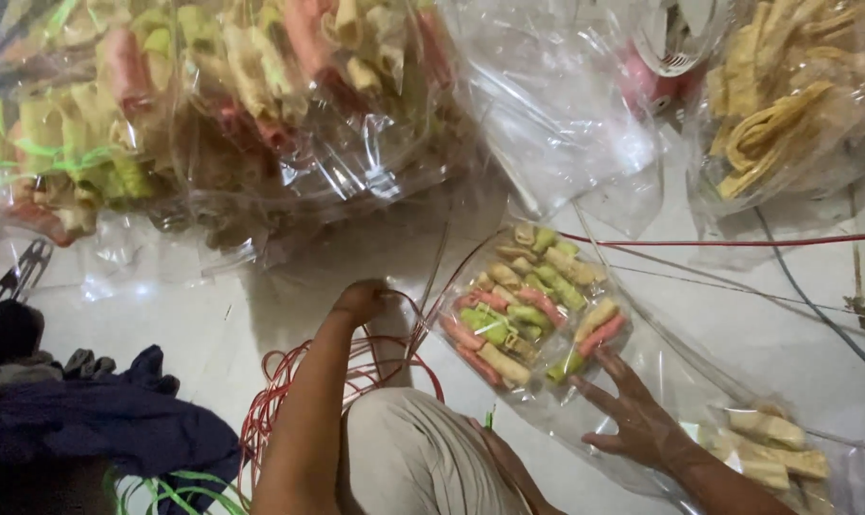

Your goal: The person is manually packing individual crackers into small plastic bags while sitting on the floor.

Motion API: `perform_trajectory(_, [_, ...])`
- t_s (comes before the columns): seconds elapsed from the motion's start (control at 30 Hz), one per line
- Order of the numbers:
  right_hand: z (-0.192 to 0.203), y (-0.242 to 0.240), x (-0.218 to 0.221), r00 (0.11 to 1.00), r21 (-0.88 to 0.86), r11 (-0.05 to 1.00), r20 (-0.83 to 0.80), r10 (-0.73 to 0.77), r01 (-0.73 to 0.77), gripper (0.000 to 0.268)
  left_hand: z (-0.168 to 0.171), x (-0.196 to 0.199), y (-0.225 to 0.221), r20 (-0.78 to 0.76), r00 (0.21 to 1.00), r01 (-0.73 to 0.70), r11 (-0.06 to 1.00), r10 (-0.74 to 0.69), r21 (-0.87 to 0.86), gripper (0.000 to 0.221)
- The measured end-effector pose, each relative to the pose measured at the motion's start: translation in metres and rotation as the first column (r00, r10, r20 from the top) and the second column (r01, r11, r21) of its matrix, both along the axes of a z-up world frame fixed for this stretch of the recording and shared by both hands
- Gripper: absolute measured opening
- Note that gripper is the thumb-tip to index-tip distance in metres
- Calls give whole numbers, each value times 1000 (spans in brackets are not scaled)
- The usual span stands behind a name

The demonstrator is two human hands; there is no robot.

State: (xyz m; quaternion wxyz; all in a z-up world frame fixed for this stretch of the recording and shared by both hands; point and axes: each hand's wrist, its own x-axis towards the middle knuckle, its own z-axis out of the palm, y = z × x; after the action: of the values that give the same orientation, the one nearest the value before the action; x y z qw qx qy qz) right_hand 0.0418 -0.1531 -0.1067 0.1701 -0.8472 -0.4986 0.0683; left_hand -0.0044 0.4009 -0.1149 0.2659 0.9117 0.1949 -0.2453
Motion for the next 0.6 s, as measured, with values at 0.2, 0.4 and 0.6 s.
perform_trajectory(0.2, [18, 1, -4, 923, 97, 978, -359, -137, 183, 101, 131, 66, -176, 700, 683, 251, 967, -206, 40, 66])
perform_trajectory(0.4, [6, 15, 13, 369, 103, 604, -867, -336, 791, 72, 67, 99, -273, 413, 687, 463, 798, -598, 385, 70])
perform_trajectory(0.6, [59, 48, 29, -196, -223, 478, -975, -105, 849, 91, 34, 90, -272, 490, 700, 426, 854, -520, 297, 59])
